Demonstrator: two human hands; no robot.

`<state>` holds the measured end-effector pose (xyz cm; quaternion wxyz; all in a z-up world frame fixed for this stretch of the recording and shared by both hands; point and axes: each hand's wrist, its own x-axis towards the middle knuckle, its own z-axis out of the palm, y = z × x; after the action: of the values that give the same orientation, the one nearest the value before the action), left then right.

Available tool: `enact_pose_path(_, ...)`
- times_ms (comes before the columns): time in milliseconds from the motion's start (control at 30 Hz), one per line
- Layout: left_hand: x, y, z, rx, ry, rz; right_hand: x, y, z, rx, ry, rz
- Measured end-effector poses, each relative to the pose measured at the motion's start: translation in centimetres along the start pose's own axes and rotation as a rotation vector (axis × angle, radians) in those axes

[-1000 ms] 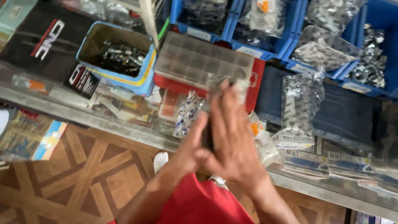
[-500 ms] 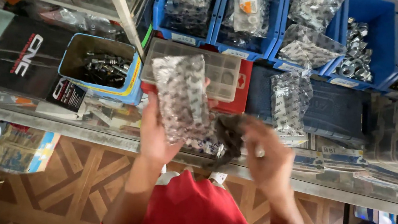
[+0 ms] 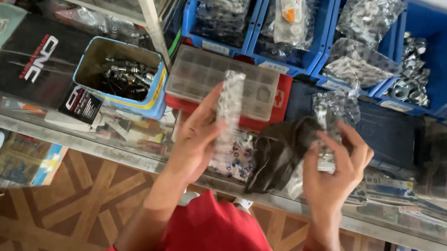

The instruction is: The person stands at a glass counter and repeatedly picks up small plastic bags containing hardware parts. They wipe the bags with a dark cloth and place them into blue storage bins. The person handles multiple bags and organizes them into the bins throughout the video.

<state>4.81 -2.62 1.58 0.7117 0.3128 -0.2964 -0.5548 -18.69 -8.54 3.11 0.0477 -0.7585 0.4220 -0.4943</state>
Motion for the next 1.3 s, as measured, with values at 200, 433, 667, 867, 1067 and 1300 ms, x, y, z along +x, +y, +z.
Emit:
enact_pose_path(200, 0.3, -0.1, 3.0, 0.324, 0.079, 0.083, 0.0, -5.4, 1.5, 0.734, -0.320, 0.358)
enact_pose_path(433, 0.9, 1.8, 2.9, 0.747, 0.088, 0.248, -0.3, -2.4, 4.4, 0.731, -0.359, 0.490)
enact_pose_path(667, 1.6, 1.0, 1.3, 0.637, 0.184, 0.197, -0.8, -1.4, 5.5, 1.122, -0.549, 0.569)
enact_pose_path(867, 2.3, 1.3, 2.1, 0.510, 0.134, 0.205, 0.5, -2.1, 4.8, 1.234, -0.518, 0.616)
enact_pose_path(1067, 3.5, 2.3, 3.4, 0.497, -0.092, 0.066, 4.3, -3.9, 1.9, 0.959, -0.546, 0.577)
enact_pose_path(1300, 7.0, 0.0, 3.6, 0.138, -0.122, -0.325, 10.7, -1.6, -1.6, 0.406, -0.514, 0.156)
